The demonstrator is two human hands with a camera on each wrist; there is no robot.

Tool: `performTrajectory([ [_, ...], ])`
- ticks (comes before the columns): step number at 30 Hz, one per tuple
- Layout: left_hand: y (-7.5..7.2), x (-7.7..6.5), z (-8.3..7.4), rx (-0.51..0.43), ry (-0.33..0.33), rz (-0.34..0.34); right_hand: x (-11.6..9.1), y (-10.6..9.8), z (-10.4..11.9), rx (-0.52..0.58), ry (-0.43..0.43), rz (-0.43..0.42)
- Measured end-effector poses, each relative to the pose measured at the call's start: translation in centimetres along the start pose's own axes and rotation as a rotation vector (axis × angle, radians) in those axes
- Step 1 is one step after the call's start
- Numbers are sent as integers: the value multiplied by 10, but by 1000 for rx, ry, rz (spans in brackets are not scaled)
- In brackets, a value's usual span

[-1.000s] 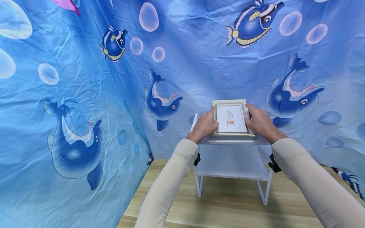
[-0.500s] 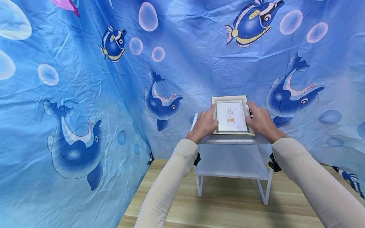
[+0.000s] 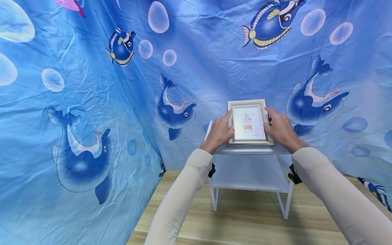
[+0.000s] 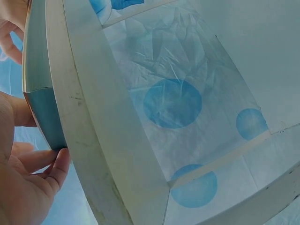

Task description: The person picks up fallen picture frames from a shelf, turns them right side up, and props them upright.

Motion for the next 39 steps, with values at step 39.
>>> performTrajectory([
  [39,-7,-1,0,-25,21,-166,-2,-2,8,84,-41,-140],
])
Point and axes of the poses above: each hand's wrist, its own x-axis towards the middle knuckle, its own y-axis out of the palm, z = x × y, the point moved 5 cm from there along x, towards the middle knuckle, and after that the axes turned 15 degrees about x, right-handed, at the moved point
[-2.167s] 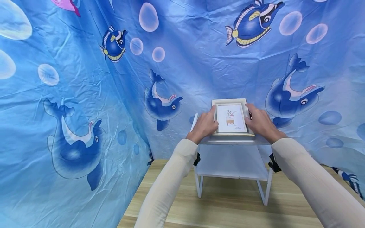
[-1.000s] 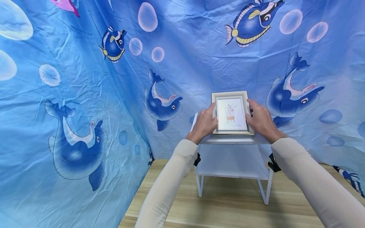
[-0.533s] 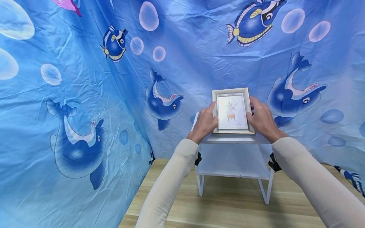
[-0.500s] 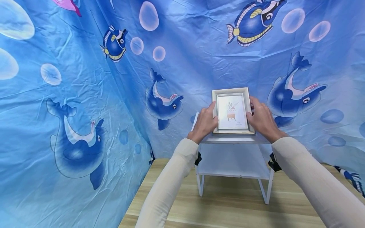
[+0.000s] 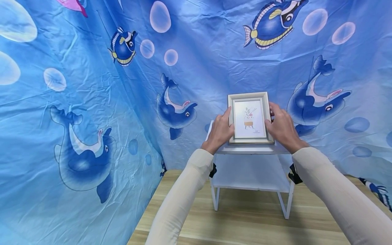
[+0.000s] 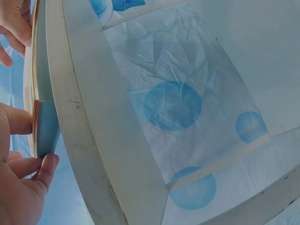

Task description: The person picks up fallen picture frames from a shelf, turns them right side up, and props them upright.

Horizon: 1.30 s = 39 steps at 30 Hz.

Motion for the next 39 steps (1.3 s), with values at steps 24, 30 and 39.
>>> performTrajectory([
  [24,-4,-5,-1,18,28,-49,-5,-3,6,12,-68,-72],
  [30,-6,-5,-2,9,24,-63,-6,-2,5,32,-83,-85],
  [39,-7,-5,-2,9,19,-89,-6,-2,5,41,-127,-122],
])
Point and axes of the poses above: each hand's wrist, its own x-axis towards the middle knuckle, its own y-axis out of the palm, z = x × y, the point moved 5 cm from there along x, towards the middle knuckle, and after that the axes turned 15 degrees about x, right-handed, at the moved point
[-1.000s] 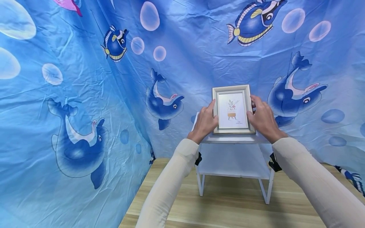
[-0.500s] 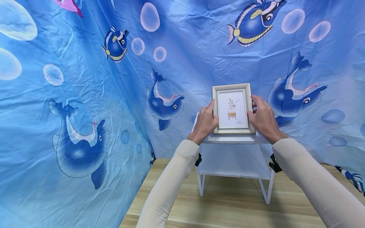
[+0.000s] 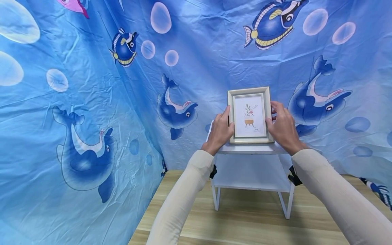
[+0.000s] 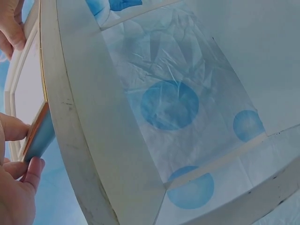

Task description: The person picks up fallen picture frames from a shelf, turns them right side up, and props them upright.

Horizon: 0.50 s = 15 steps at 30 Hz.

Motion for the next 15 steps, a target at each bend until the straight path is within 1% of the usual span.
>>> performTrajectory([
  [4,0,-1,0,-4,-6,-9,0,0,1,-1,-12,-11],
  [10,0,-2,0,-3,-29,-20,-1,0,4,0,-8,-11],
  [15,-1,-3,-2,-14,-31,-44,-2,0,5,-9,-19,-29],
])
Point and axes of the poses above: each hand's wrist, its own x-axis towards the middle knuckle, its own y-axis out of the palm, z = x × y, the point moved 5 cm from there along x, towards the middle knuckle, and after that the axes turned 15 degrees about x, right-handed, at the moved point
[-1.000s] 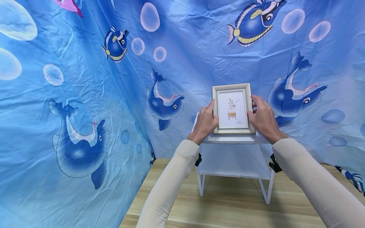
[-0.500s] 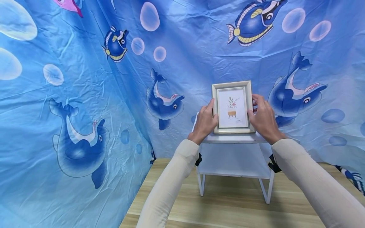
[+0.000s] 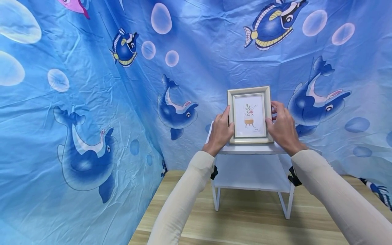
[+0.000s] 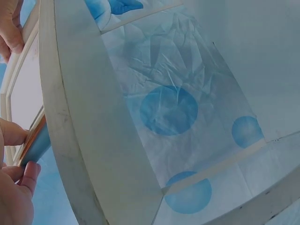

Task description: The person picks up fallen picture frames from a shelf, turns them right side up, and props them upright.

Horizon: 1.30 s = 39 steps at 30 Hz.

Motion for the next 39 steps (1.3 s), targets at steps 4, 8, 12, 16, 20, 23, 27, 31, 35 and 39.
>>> performTrajectory([
  [4,0,0,0,-12,-3,-14,0,-1,2,1,-4,-7],
  [8,1,0,0,-16,-6,-19,1,-1,3,15,14,0],
  [12,0,0,0,-22,-11,-19,2,-1,3,30,38,14],
  [16,0,-1,-1,-23,-22,-19,5,0,4,42,63,39],
  [20,1,-2,0,-35,-34,-12,7,1,4,39,104,66],
  [23,1,-2,0,-42,-41,-16,7,1,5,39,139,82],
  [27,0,-2,-1,-66,-57,-34,8,2,5,44,170,97],
  [31,-2,1,-4,-135,-98,-44,9,2,4,54,185,105],
  [35,-4,6,-4,-176,-155,-36,11,1,3,75,198,110],
  [39,-6,11,-3,-181,-197,-7,11,0,3,84,201,113],
])
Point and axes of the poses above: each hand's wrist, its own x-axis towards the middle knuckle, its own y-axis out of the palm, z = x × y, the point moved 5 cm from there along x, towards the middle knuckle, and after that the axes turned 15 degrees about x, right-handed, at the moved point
